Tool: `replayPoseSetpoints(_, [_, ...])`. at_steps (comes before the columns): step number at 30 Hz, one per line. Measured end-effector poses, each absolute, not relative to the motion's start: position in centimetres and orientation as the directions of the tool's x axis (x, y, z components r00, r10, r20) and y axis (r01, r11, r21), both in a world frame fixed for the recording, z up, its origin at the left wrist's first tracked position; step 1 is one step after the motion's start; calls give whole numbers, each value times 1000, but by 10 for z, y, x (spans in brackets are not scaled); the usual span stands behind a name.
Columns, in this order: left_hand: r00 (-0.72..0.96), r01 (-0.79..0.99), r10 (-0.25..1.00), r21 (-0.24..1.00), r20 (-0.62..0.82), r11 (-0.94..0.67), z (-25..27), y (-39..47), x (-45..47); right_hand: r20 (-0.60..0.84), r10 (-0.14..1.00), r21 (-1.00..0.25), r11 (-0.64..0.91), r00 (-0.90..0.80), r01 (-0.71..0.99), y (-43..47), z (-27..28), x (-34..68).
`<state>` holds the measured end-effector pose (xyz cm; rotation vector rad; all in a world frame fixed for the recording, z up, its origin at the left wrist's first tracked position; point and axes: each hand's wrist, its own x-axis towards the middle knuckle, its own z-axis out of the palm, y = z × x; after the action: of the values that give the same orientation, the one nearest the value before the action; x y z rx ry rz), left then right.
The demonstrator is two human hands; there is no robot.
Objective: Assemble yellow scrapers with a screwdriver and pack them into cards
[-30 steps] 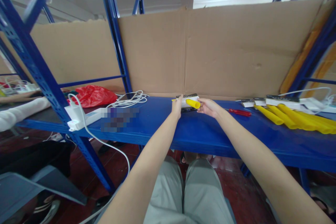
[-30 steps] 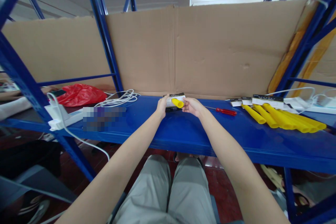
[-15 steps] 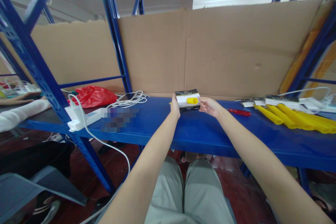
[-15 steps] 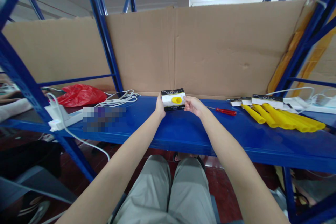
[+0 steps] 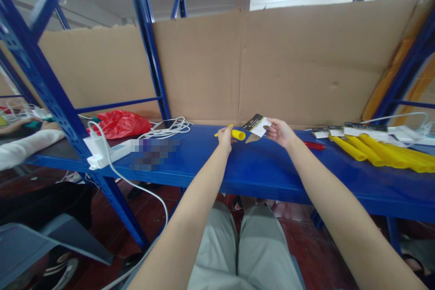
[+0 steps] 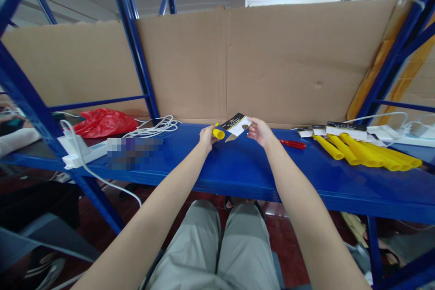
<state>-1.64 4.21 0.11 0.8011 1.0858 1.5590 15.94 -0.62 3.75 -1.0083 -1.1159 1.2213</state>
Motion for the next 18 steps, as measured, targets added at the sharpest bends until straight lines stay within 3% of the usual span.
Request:
replayPoseSetpoints(3, [-275, -386, 961, 919, -37, -75, 3, 42, -17, 56, 965, -980, 102, 256, -172, 0, 32, 168])
replayPoseSetpoints(6, [-251, -396, 967, 916, -38, -67, 5, 40, -17, 62, 892, -998, 66, 448, 7, 8, 22, 175])
replayPoseSetpoints(10, [-251, -401, 967, 914, -44, -62, 6, 36, -16, 94, 865, -974, -22, 493, 224, 18, 7, 178])
replayPoseSetpoints(18, [-226, -393, 973, 918, -42, -51, 5, 32, -14, 162, 830, -954, -7, 533, 300, 34, -2, 188])
